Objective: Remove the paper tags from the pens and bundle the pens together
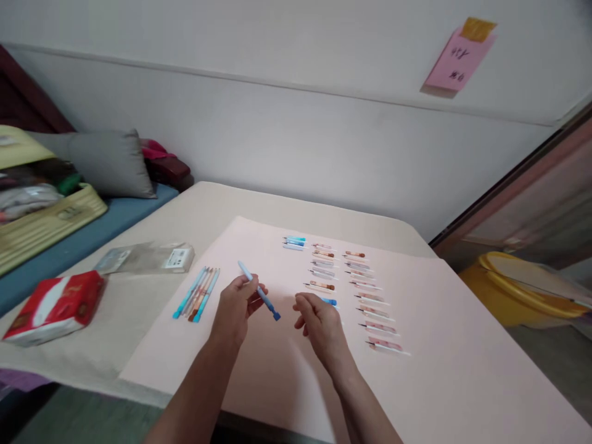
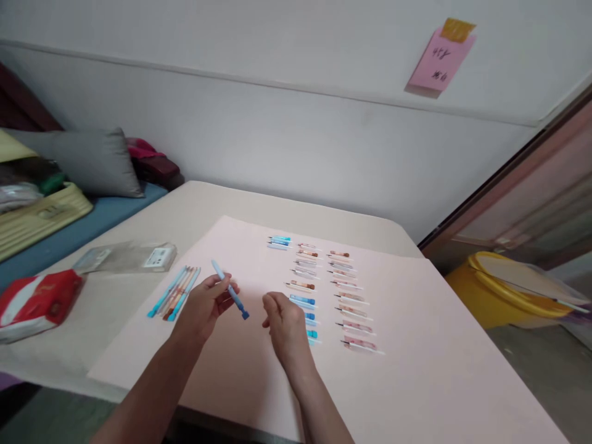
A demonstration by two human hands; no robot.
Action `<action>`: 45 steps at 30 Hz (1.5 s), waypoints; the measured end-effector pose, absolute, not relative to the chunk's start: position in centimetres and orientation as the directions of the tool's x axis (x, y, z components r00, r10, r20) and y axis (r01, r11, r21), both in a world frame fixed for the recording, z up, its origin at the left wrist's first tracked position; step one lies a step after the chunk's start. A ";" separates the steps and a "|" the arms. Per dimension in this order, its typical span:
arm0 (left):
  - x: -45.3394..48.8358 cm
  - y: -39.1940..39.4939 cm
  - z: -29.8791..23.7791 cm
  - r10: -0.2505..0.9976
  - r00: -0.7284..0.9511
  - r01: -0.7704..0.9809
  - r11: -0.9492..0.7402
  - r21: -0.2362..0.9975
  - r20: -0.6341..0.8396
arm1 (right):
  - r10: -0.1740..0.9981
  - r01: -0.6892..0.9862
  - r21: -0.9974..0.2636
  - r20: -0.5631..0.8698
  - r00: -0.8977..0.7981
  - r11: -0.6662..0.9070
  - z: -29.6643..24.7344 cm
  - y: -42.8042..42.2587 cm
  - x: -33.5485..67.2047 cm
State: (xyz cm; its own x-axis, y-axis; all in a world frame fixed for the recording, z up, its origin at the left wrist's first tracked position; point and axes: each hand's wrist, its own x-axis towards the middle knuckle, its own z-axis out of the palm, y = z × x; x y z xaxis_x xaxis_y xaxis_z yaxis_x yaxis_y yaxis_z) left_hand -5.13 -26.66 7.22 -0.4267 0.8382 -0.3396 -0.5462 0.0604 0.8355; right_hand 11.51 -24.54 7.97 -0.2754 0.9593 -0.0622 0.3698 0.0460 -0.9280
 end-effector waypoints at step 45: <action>-13.1 -24.8 2.5 0.733 -0.678 0.718 0.677 0.162 -0.059 | 0.738 0.509 -0.724 0.001 -0.675 0.466 8.7 -25.4 12.0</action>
State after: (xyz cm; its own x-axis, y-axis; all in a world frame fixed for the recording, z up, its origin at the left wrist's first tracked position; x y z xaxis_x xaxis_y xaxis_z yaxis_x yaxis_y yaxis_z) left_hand -13.07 -24.79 2.48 -0.6779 0.7328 -0.0587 0.7179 0.6771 0.1618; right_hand 11.98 -25.38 8.65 -0.6746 0.7382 0.0009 0.5090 0.4660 -0.7237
